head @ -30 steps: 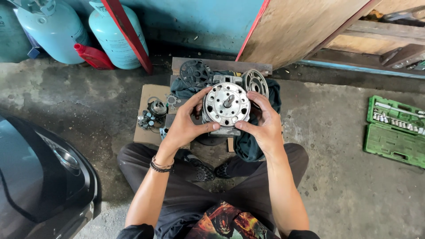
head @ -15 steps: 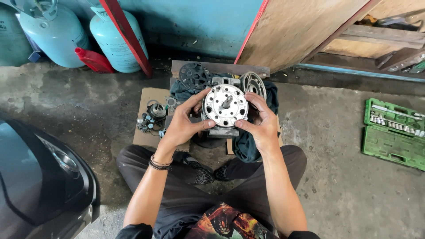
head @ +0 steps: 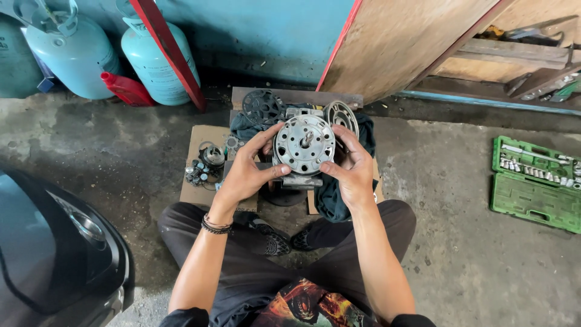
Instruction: Inspecting and assembling the internal components of an automotive air conditioning compressor
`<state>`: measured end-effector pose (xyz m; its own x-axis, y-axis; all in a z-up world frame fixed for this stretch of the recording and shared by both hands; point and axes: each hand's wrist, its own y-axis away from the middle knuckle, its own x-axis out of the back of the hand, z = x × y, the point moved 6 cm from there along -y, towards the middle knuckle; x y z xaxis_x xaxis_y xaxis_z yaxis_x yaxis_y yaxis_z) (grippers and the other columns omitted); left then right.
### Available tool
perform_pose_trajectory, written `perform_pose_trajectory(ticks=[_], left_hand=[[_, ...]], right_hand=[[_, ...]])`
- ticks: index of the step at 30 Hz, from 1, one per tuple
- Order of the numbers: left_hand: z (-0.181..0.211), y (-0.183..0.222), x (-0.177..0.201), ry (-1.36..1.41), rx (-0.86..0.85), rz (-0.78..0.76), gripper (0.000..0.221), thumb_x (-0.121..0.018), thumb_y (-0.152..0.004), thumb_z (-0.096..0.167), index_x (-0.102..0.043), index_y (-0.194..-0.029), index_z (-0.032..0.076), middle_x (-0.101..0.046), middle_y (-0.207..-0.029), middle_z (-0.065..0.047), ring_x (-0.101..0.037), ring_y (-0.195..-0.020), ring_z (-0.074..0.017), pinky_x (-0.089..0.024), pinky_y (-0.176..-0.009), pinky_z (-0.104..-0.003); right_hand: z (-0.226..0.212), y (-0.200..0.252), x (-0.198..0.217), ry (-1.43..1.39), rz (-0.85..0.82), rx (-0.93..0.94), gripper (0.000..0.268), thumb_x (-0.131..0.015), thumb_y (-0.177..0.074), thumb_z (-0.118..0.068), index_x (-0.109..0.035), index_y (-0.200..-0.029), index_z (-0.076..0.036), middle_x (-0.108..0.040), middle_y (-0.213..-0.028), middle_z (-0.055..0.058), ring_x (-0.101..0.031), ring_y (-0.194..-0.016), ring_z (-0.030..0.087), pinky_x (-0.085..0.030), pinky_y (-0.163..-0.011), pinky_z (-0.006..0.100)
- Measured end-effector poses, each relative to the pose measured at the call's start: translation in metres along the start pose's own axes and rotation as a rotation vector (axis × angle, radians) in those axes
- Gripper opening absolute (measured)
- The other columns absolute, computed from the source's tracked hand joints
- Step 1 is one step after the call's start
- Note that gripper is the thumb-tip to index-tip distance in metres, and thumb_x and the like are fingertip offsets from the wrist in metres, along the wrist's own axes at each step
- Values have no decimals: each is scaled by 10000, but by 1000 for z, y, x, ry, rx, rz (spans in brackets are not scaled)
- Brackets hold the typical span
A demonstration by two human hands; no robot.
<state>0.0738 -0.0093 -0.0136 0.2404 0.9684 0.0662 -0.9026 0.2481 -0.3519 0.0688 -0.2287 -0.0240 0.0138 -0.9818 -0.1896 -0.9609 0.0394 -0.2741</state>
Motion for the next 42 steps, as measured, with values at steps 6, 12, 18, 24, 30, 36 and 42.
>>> perform_pose_trajectory(ticks=[6, 12, 18, 24, 30, 36, 42], left_hand=[[17, -5, -1, 12, -80, 73, 837, -918, -774, 269, -534, -1488, 61, -451, -893, -29, -451, -888, -170, -421, -862, -350], [57, -16, -1, -20, -179, 106, 848, -931, -746, 271, -549, -1467, 41, -558, -982, -64, -494, -933, -184, -436, -851, -352], [80, -16, 1, -54, -230, 124, 870, -940, -712, 319, -565, -1445, 36, -636, -1050, -99, -548, -960, -206, -466, -843, -349], [94, -13, -5, 51, -267, 128, 865, -936, -728, 326, -556, -1447, 30, -620, -1305, -140, -570, -1162, -250, -482, -996, -416], [103, -27, -11, 178, -264, 10, 861, -889, -802, 158, -431, -1512, -6, -576, -1380, -247, -572, -1256, -406, -449, -1109, -546], [110, -27, -10, 397, -139, -81, 696, -686, -959, -40, -364, -1564, 83, -715, -1196, -191, -697, -1051, -249, -570, -959, -420], [106, -1, 21, 332, -40, 267, 545, -618, -931, -90, -492, -1446, 33, -667, -1242, -261, -724, -990, -341, -656, -822, -441]], right_hand=[[-18, 3, -12, -59, -8, -14, 796, -894, -752, -165, -537, -1436, 31, -620, -1328, 118, -593, -1235, 169, -498, -1058, 317], [-38, 1, -16, -97, -40, 3, 746, -824, -842, -99, -476, -1487, 38, -651, -1262, 170, -650, -1167, 216, -560, -969, 326], [-72, 5, -23, 89, -83, 117, 779, -835, -830, -177, -486, -1505, -7, -618, -1409, 156, -567, -1320, 182, -445, -1135, 324], [-75, 8, -24, 133, -148, 124, 882, -893, -754, -209, -480, -1512, -26, -600, -1445, 136, -526, -1368, 169, -406, -1180, 320], [-96, -2, -20, -6, -92, 118, 915, -877, -748, -173, -428, -1535, -42, -595, -1427, 197, -618, -1275, 245, -539, -1106, 366], [-112, -14, -18, -173, -148, 122, 699, -734, -899, -73, -412, -1517, -15, -656, -1293, 221, -711, -1122, 303, -651, -934, 435], [-99, -4, -14, 92, -194, 88, 569, -748, -893, -121, -545, -1399, 43, -691, -1167, 255, -737, -955, 284, -647, -848, 403]])
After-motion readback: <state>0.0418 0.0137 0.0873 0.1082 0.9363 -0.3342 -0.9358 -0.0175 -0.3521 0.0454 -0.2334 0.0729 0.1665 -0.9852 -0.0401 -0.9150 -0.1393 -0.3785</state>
